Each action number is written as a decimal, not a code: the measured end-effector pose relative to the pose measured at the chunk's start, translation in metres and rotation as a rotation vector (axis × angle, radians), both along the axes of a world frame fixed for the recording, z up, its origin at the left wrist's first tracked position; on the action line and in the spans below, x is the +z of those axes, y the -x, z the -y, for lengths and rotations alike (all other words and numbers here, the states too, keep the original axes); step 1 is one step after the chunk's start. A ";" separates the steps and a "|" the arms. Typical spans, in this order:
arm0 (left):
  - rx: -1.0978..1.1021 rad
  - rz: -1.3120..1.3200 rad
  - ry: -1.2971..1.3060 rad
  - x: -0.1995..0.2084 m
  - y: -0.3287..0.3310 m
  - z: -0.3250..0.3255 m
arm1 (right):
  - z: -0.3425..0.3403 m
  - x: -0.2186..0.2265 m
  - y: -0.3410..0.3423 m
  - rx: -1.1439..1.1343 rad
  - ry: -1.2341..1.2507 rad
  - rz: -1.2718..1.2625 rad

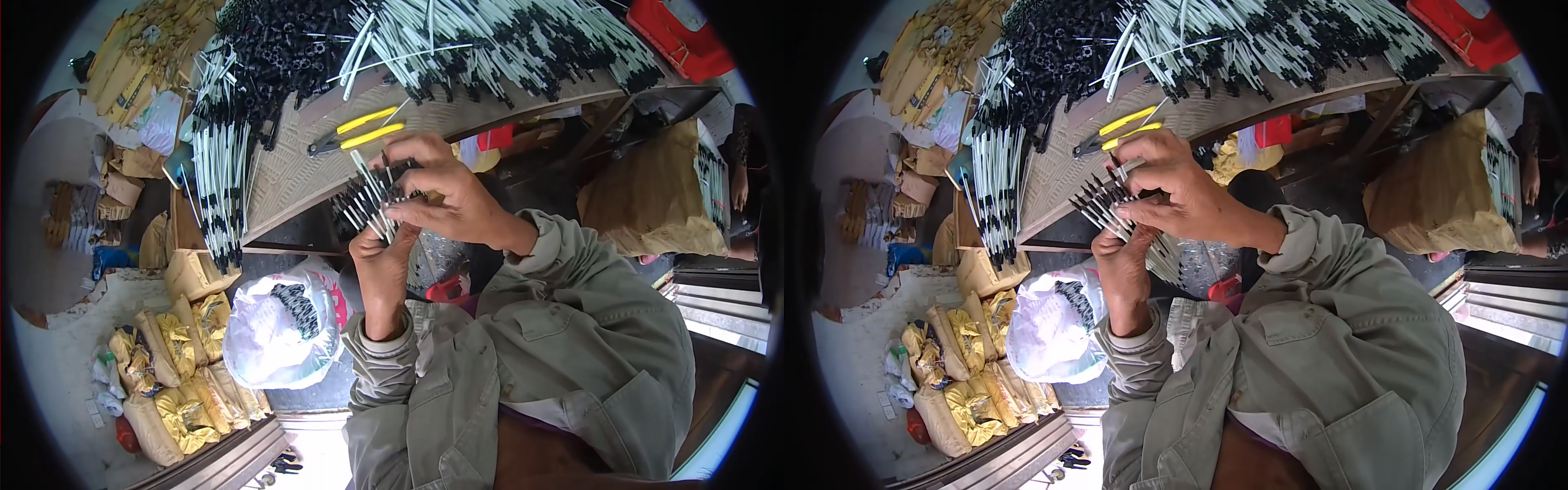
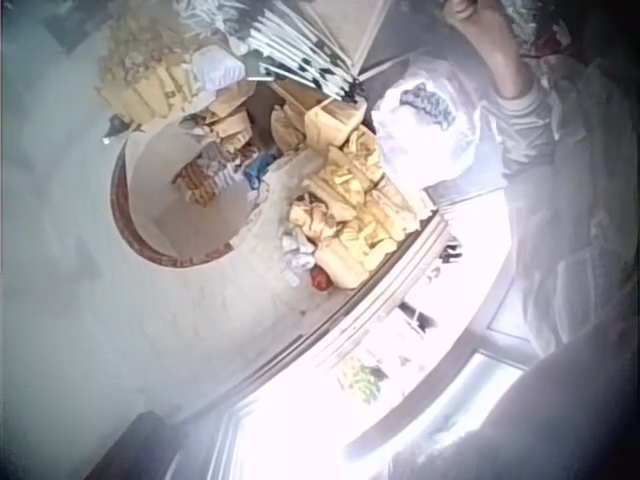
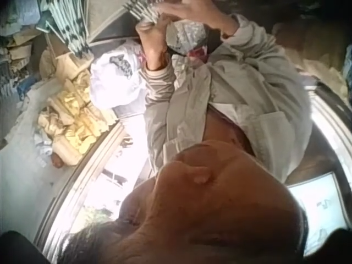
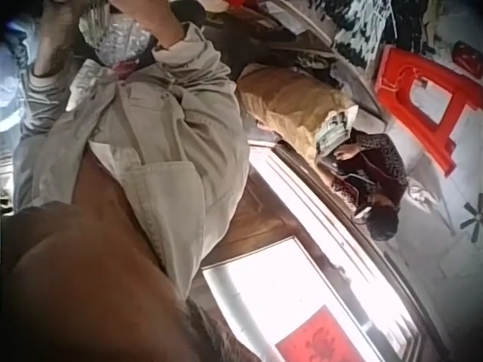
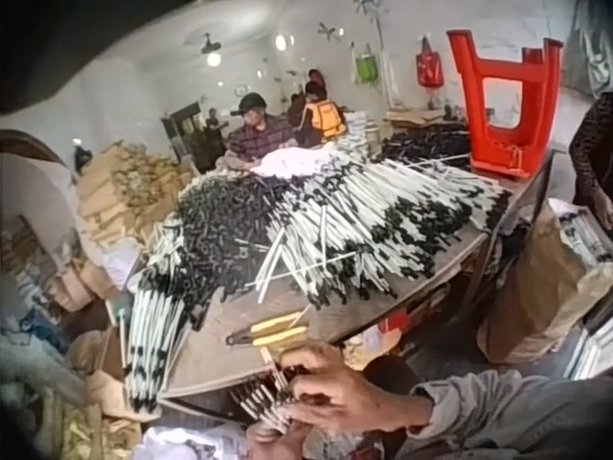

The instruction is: Assembling white rods into bundles with black components using a crimping and cutting tool.

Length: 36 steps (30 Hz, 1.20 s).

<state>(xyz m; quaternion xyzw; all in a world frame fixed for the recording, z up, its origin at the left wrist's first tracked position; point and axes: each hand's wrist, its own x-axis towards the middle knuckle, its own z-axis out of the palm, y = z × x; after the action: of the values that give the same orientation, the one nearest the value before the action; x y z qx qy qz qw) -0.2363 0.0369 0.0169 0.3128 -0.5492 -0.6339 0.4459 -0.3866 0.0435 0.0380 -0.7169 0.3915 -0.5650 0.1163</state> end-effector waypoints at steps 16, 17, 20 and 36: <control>-0.079 0.045 0.311 0.022 -0.051 -0.015 | 0.137 -0.081 0.023 -0.306 -0.203 -0.756; -0.081 0.032 0.306 0.022 -0.058 -0.015 | 0.138 -0.081 0.024 -0.342 -0.184 -0.784; -0.185 -0.167 0.369 0.013 -0.080 -0.006 | 0.130 -0.076 0.032 -0.470 -0.177 -0.781; -0.176 -0.189 -0.377 0.074 -0.072 0.022 | -0.025 -0.134 -0.069 1.169 -1.100 0.417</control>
<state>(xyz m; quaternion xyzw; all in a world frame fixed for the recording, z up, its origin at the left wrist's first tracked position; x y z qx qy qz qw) -0.1641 0.0148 0.0911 0.2806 -0.4021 -0.7883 0.3718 -0.3176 0.0680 -0.0961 -0.5263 0.1465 -0.2628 0.7953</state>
